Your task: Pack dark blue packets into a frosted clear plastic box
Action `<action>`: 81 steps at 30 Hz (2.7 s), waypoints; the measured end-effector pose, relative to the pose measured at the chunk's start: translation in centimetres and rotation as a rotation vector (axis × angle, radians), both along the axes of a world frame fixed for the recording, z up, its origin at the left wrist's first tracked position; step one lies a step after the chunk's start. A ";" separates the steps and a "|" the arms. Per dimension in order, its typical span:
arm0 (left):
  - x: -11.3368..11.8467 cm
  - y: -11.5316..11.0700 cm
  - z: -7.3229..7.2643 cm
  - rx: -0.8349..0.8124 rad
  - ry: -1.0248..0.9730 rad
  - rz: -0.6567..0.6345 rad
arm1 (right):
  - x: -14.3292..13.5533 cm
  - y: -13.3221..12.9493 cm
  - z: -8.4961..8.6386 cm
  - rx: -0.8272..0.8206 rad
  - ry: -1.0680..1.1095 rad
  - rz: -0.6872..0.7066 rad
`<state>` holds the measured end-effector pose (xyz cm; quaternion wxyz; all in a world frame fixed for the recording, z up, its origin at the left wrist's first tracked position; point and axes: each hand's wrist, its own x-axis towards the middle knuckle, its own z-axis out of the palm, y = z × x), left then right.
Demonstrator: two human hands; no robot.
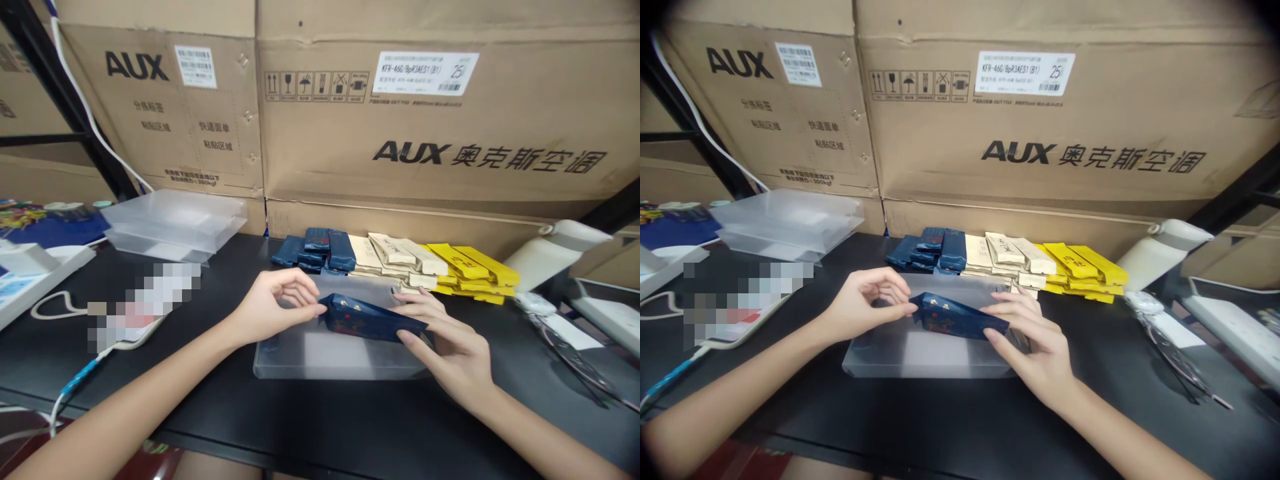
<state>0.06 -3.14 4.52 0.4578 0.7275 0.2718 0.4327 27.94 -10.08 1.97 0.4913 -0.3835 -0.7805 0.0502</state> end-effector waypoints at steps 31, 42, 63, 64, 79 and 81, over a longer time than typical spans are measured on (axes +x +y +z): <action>-2.3 3.3 -1.9 0.252 0.495 0.201 | 6.7 4.9 0.5 -0.185 0.419 -0.608; -2.3 3.3 -1.8 0.243 0.493 0.200 | 6.2 4.3 1.2 -1.222 0.447 0.090; -2.2 3.4 -1.8 0.225 0.434 0.167 | 5.3 2.7 1.3 -1.528 0.052 0.562; -2.2 3.5 -1.8 0.227 0.430 0.161 | 5.3 2.8 1.2 -1.515 0.068 0.554; -2.4 3.3 -1.9 0.259 0.487 0.074 | 4.1 2.9 1.3 -1.352 0.225 0.339; -2.4 3.3 -1.9 0.256 0.481 0.062 | 4.2 3.0 1.1 -1.344 0.263 0.336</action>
